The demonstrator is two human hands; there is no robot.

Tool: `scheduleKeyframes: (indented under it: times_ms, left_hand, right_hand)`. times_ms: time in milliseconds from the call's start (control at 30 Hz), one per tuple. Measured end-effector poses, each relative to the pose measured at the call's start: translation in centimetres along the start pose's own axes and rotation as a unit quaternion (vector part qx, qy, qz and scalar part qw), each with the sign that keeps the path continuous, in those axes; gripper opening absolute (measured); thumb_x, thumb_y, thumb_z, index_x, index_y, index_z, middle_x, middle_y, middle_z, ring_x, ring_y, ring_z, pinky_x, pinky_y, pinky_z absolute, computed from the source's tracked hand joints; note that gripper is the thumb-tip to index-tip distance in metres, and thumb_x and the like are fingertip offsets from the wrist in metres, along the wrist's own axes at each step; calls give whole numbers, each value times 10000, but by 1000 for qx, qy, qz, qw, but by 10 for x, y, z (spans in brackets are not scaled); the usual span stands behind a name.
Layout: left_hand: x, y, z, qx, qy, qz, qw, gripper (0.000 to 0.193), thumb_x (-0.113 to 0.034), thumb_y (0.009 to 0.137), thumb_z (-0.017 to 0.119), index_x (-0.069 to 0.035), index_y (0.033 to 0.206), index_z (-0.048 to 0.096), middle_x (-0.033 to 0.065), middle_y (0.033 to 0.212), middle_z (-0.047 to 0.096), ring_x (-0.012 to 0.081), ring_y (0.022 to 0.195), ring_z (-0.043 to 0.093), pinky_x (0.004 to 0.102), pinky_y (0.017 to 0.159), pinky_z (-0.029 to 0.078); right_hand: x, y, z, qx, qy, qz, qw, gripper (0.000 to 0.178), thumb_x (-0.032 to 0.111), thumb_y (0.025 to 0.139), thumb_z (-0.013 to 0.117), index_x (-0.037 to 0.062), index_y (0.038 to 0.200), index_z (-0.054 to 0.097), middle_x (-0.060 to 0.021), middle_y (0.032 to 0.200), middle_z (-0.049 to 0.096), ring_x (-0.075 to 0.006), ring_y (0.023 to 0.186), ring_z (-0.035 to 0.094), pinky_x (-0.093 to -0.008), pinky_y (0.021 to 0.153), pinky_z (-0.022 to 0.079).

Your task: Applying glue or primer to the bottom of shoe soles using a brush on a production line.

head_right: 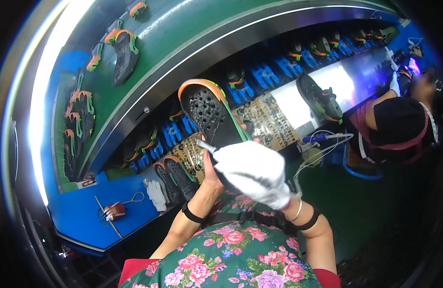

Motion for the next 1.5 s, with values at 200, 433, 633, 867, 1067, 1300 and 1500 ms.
scheduleKeyframes:
  times_ms: [200,433,633,867,1067,1300,1500]
  left_hand:
    - [-13,3,9,94,-74,10,993,950,-795,949,314,-63,1554,339,167,1511,486,416,1313,544,578,1073,477]
    - [-13,8,4,40,-68,13,997,907,-776,954,341,-89,1546,355,106,1534,453,451,1306,534,643,1057,469]
    - [-4,19,18,94,-74,-38,992,951,-822,907,393,-109,1536,374,271,1414,534,454,1222,593,601,1031,494]
    - [8,30,34,64,-63,17,996,928,-804,908,427,-110,1522,392,168,1414,551,408,1254,574,622,1004,503]
    - [29,45,53,62,-100,22,993,951,-828,880,449,-147,1538,371,272,1387,559,455,1137,624,592,989,510]
    - [47,71,62,55,-66,66,994,944,-823,886,448,-135,1530,379,307,1334,578,468,1088,644,594,932,541]
    - [61,87,70,111,-60,91,988,931,-814,881,483,-155,1530,384,267,1348,577,412,1193,604,569,947,539]
  right_hand:
    - [4,-9,16,25,-62,0,998,299,-23,769,756,65,1053,778,-142,1081,759,-305,1021,724,-390,879,573]
    - [-7,-18,3,-51,40,50,997,220,-33,787,747,42,991,778,-135,1046,763,-277,955,734,-366,843,580]
    - [15,-19,4,9,-22,-15,1000,242,-20,785,765,68,1010,784,-131,1062,763,-301,988,732,-391,905,562]
    - [9,-22,-29,23,-74,-85,993,236,-33,779,752,55,996,782,-129,1041,763,-314,972,733,-396,861,582]
    - [-33,-30,-69,-50,184,108,976,187,-32,796,770,23,974,776,-137,1016,766,-239,914,745,-348,817,588]
    - [-15,-20,-106,40,81,-28,996,222,-33,773,775,46,980,767,-127,1009,764,-251,910,741,-353,798,586]
    - [-21,-24,-133,32,14,-75,997,224,-34,757,783,60,961,771,-122,1003,763,-295,898,740,-367,795,589]
Point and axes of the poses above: each hand's wrist, its own y-axis towards the middle knuckle, its own z-axis out of the palm, x = y × z, the point moved 7 cm from there along y, towards the middle knuckle
